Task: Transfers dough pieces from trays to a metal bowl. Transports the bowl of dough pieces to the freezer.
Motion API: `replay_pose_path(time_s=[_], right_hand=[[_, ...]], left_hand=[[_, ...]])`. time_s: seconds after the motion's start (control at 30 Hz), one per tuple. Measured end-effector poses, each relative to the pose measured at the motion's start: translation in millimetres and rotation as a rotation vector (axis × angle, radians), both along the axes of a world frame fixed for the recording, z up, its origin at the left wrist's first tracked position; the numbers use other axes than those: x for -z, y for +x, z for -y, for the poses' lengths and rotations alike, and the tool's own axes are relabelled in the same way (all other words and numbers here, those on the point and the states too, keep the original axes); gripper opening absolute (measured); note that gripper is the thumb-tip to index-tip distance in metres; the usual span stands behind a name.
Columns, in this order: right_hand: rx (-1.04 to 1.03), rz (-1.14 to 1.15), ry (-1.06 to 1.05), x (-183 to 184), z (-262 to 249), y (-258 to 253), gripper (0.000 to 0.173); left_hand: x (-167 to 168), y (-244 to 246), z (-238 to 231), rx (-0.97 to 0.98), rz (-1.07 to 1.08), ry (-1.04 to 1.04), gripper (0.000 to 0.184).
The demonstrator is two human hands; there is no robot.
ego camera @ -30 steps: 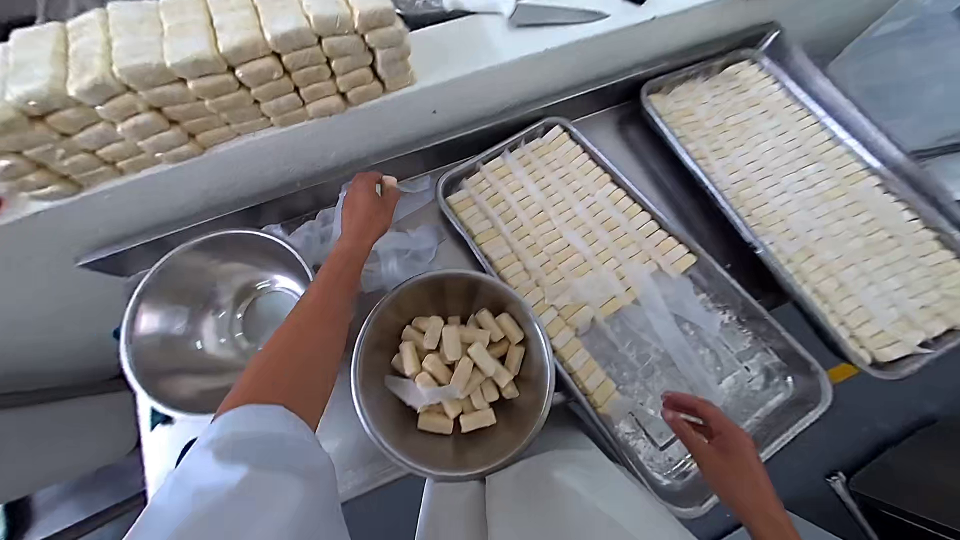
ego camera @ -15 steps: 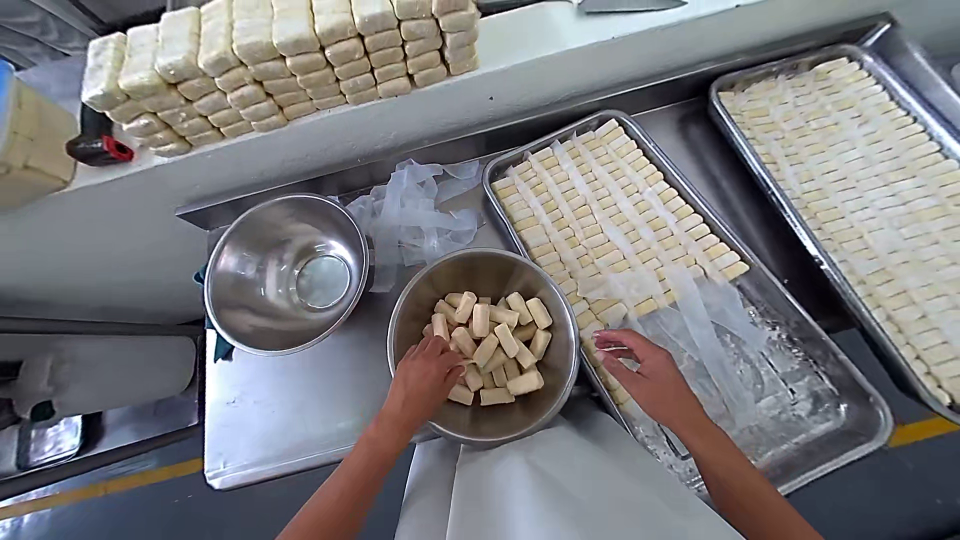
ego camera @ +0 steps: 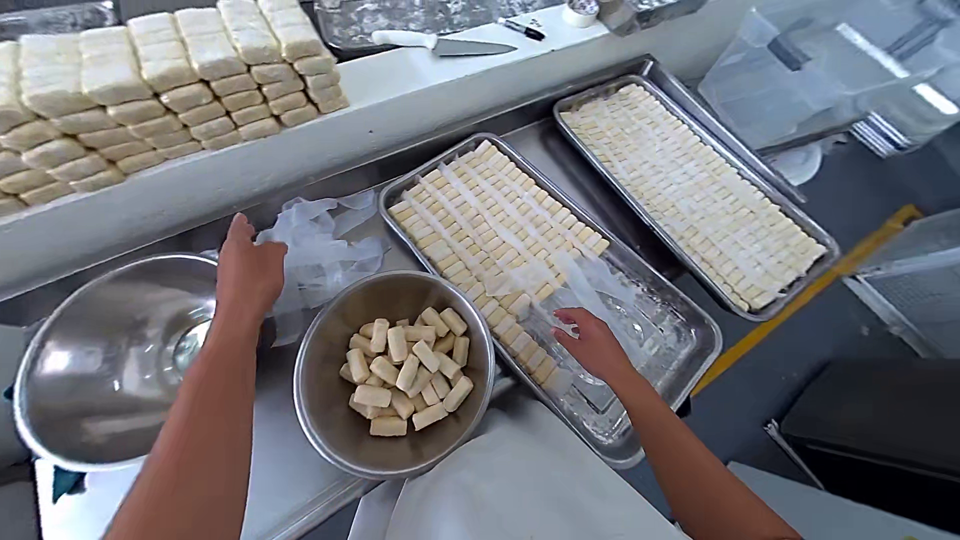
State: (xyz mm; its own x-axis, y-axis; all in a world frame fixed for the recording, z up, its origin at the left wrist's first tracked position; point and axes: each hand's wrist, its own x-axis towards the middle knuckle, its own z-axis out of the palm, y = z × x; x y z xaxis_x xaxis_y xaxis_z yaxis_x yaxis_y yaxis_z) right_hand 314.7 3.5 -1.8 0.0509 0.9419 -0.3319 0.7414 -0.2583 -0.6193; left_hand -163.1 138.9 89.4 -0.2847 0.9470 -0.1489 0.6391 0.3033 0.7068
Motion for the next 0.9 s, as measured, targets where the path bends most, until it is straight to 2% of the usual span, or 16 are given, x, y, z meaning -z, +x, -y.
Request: replay_pose_path(time_s=[0.03, 0.1, 0.17, 0.27, 0.4, 0.53, 0.73, 0.9], right_hand=[[-0.002, 0.005, -0.05, 6.2, 3.2, 4.7, 0.042], [-0.034, -0.007, -0.148, 21.2, 11.5, 3.0, 0.051], [-0.072, 0.01, -0.199, 34.1, 21.1, -18.4, 0.06], [-0.089, 0.1, -0.186, 38.2, 30.5, -53.4, 0.077], [-0.035, 0.097, -0.202, 38.2, 26.9, -51.1, 0.081], [-0.082, 0.217, -0.29, 36.7, 25.8, -66.0, 0.114], [-0.035, 0.22, -0.393, 44.5, 15.3, -70.6, 0.1], [-0.023, -0.049, -0.451, 38.9, 12.7, -64.5, 0.082]], left_hand=[[-1.1, 14.4, 16.4, 0.097, 0.046, 0.053, 0.06], [10.4, 45.1, 52.7, 0.264, 0.168, 0.117, 0.051], [30.0, 75.6, 90.3, 0.355, 0.266, 0.075, 0.043], [58.5, 108.4, 132.8, 0.395, 0.296, 0.07, 0.04], [68.2, 129.3, 163.0, 0.369, 0.38, 0.067, 0.038], [72.4, 133.8, 175.6, 0.402, 0.394, 0.061, 0.036], [68.6, 130.2, 176.0, 0.324, 0.392, 0.134, 0.035], [69.8, 122.9, 180.9, 0.303, 0.364, 0.138, 0.034]])
